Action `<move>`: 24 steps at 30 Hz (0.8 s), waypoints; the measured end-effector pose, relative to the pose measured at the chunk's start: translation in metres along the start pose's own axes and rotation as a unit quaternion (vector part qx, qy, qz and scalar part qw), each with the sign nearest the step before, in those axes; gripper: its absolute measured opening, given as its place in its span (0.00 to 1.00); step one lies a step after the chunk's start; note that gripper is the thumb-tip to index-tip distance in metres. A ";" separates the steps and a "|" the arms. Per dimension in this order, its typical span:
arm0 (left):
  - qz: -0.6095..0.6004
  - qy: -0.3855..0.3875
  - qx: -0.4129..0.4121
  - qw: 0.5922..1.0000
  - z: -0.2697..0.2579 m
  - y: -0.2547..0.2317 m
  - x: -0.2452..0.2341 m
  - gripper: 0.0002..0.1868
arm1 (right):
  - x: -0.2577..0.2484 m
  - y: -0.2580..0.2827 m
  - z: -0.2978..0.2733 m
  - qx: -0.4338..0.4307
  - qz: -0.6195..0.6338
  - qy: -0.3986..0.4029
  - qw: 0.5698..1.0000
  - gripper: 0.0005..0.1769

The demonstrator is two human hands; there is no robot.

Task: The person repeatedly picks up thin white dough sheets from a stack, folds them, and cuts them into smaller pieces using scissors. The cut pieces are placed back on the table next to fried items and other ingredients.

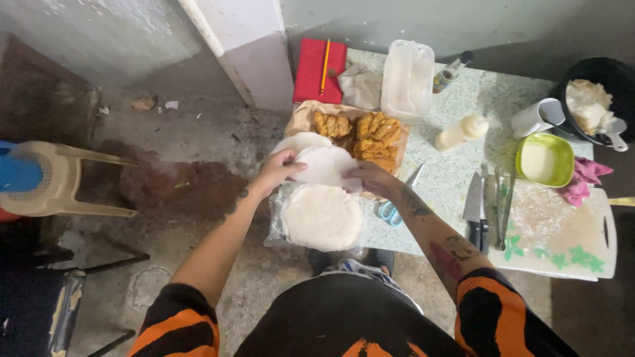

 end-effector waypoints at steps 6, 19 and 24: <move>-0.022 -0.094 0.047 0.994 0.050 0.061 -0.044 0.14 | 0.005 -0.004 0.052 -0.067 0.003 -0.143 0.987 0.23; 0.278 -0.139 0.171 0.935 -0.030 0.076 0.006 0.07 | 0.034 -0.067 -0.008 -0.063 -0.224 -0.250 0.940 0.20; 0.305 -0.139 0.123 0.934 -0.031 0.087 0.028 0.08 | 0.037 -0.122 -0.004 -0.067 -0.192 -0.232 0.951 0.22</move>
Point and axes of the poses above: each hand's wrist, its own z-axis towards the middle knuckle, its own x-axis out of the palm, y = z × x, the point moved 1 cm from there along z, towards the middle knuckle, and after that the axes turned 6 degrees about x, right-handed, at the moved point
